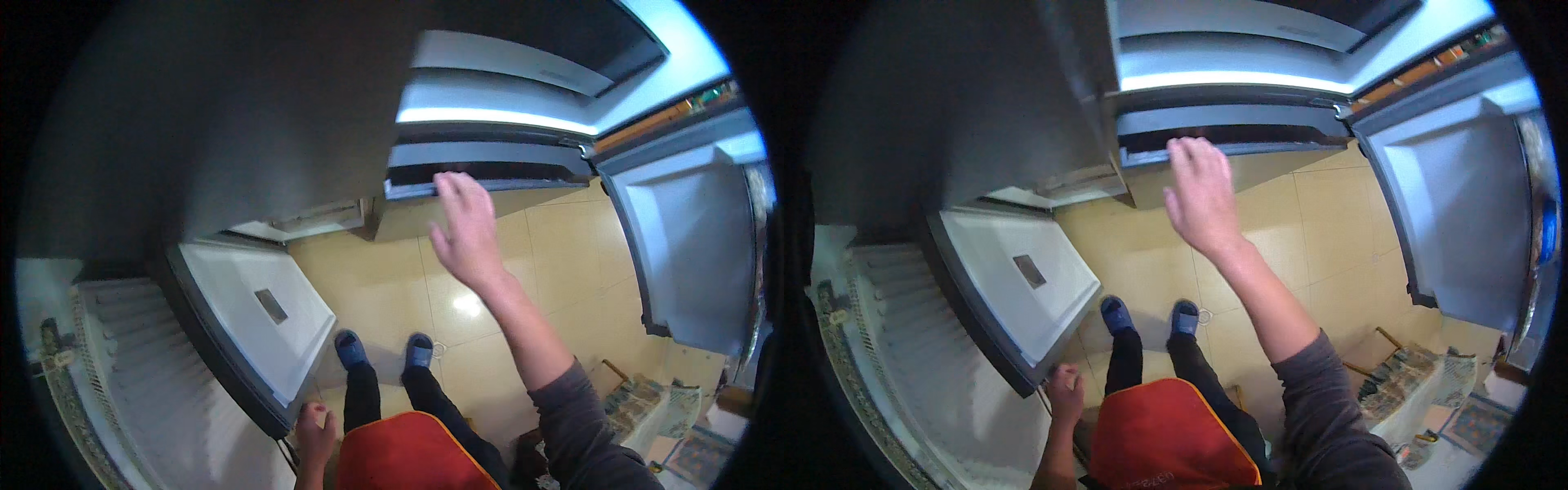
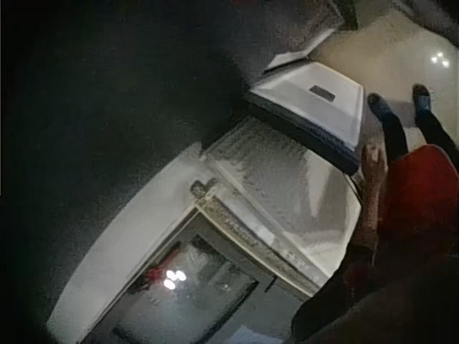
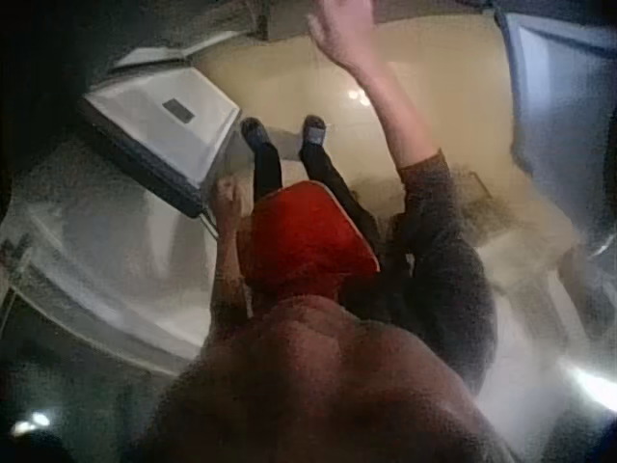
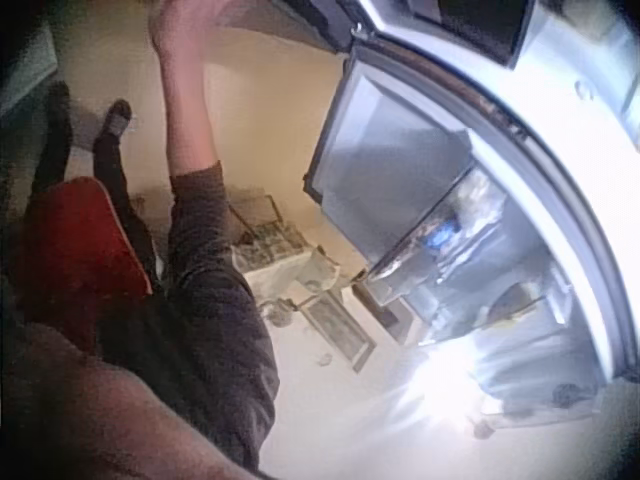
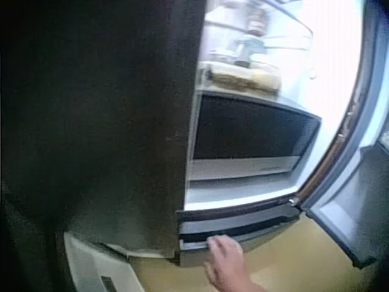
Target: The person fills a pot with water at the sink, places it on the stove, and turns on the burner. They retrieve a round dough-like item from the refrigerator and place it into a steamer on the stove. They then pour a yellow powder from a jar into a bowl and add water from the tap.
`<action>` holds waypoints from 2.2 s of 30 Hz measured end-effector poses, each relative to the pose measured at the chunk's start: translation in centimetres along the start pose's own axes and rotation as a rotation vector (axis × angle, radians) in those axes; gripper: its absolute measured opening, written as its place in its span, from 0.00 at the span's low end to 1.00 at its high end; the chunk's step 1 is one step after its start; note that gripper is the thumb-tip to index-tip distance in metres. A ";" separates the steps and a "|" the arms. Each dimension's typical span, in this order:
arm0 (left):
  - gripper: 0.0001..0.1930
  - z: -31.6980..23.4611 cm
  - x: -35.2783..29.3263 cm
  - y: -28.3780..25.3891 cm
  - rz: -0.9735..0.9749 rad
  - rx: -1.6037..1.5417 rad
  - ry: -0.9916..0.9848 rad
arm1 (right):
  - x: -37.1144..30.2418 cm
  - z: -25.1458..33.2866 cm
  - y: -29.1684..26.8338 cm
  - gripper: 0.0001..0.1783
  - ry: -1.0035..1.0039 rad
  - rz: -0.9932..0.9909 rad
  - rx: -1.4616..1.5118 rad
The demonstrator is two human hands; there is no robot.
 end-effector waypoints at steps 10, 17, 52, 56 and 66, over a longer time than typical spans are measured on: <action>0.29 -2.4 -0.1 -6.6 -0.147 -0.069 -0.144 | -3.8 1.2 -3.6 0.26 0.031 -0.093 0.244; 0.25 -13.2 5.2 -0.8 -0.086 0.180 0.095 | -19.0 -4.3 -10.6 0.27 0.235 0.191 0.314; 0.24 -13.7 14.1 7.3 0.268 0.237 0.275 | 0.4 -11.2 12.1 0.22 0.349 -0.275 0.432; 0.24 -17.1 15.3 8.9 0.296 0.243 0.423 | 10.4 -9.7 15.2 0.34 0.320 -0.092 -0.079; 0.23 -25.8 21.0 11.7 0.199 0.112 0.609 | 10.7 -10.2 15.6 0.38 0.323 -0.280 -0.150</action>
Point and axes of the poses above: each hand's wrist, its own x-axis towards the middle knuckle, its own y-axis out of the palm, z = x × y, the point moved 4 cm from there along x, towards the middle knuckle, and after that the axes turned 6 degrees about -x, right-handed, at the moved point
